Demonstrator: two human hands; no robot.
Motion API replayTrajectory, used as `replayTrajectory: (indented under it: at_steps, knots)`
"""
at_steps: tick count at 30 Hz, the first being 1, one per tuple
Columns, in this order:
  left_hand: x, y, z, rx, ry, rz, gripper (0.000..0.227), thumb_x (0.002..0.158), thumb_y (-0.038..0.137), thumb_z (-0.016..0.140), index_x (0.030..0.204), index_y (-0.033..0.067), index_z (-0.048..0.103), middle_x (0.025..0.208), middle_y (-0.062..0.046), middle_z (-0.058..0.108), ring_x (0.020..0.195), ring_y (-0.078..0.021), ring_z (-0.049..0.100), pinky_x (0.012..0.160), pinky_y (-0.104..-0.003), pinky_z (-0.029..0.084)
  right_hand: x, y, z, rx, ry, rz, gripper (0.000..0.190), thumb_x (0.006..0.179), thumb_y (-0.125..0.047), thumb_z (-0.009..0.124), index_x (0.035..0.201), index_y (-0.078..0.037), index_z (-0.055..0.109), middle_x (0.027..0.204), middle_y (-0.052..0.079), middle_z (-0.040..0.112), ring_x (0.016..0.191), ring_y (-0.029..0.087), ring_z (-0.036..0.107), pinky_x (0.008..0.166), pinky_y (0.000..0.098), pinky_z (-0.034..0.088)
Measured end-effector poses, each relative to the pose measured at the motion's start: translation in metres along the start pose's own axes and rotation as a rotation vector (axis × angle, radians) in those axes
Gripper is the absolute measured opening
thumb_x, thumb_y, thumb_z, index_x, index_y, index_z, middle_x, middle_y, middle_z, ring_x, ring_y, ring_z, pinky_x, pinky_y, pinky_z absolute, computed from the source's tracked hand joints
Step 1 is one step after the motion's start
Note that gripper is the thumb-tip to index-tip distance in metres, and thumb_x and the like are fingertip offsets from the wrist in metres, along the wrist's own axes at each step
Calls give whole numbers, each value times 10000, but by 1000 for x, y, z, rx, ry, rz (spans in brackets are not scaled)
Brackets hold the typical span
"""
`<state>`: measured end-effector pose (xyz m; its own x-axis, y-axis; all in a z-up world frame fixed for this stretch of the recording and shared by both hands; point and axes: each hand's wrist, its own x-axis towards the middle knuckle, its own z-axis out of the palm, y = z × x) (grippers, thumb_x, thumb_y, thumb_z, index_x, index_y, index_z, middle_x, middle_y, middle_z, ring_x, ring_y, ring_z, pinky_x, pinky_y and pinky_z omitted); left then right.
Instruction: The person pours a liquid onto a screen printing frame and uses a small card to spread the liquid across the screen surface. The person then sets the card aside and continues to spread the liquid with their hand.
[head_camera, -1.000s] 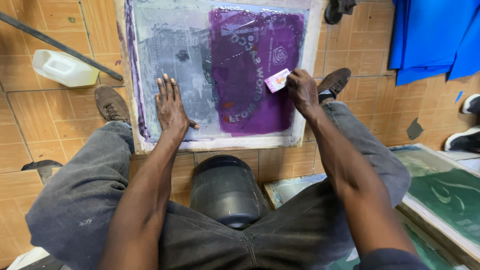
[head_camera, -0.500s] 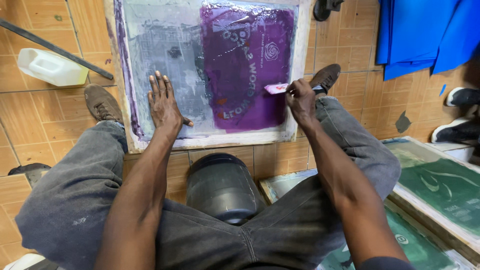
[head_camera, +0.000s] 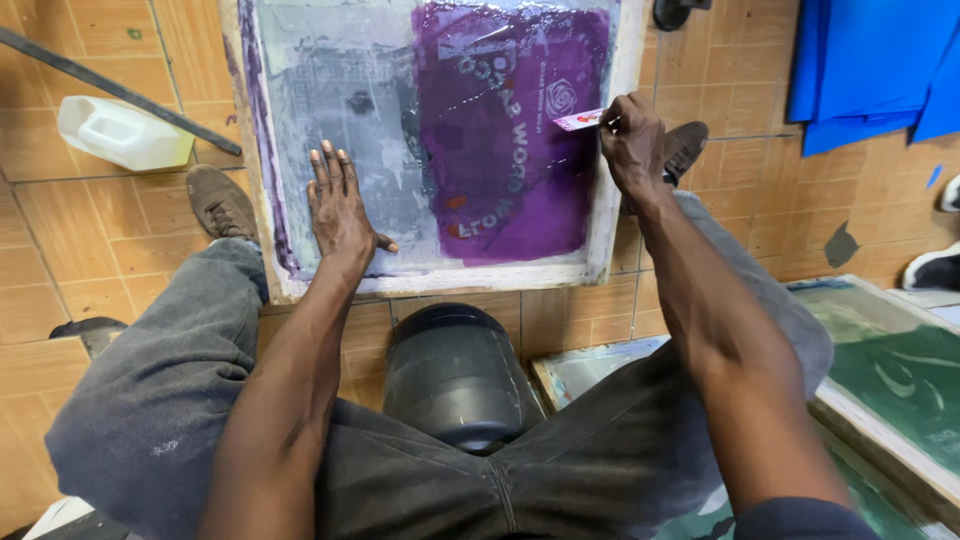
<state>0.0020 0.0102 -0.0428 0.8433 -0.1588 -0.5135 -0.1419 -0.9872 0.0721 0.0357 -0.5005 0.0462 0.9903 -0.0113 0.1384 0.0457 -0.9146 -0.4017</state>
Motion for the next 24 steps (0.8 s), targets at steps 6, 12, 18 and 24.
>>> replayTrajectory:
  at_steps: [6,12,18,24]
  knots:
    - [-5,-5,1,-44,92,65,2156,222,1129,805,1875,42,-53,1887,-182,-222,1742,-382,-190,1417,-566,164,-21,-3,1,-49,-151,-21,161,954,57,733,915,-39,611,916,129,611,808,350,596,622,489,405]
    - [-26,15,-38,-29,48,2,1856,402,603,1062,1859,24,69,1922,-218,-63,1770,-425,-64,1431,-583,220,-67,1,12,-39,-156,7,212,881,-11,869,859,-114,686,897,117,612,828,402,704,720,521,589]
    - [-25,15,-42,-55,48,10,1784,513,604,1057,1868,21,53,1919,-221,-93,1765,-430,-90,1422,-589,218,-113,-29,10,-48,-255,44,153,914,-91,816,923,-121,667,988,116,659,888,429,730,752,546,610]
    - [-25,19,-46,15,11,-19,1865,450,667,1061,1866,30,29,1920,-209,-117,1770,-419,-99,1442,-564,202,-135,-44,11,-154,-225,51,125,980,-131,766,929,-136,652,1006,81,666,888,359,742,715,477,608]
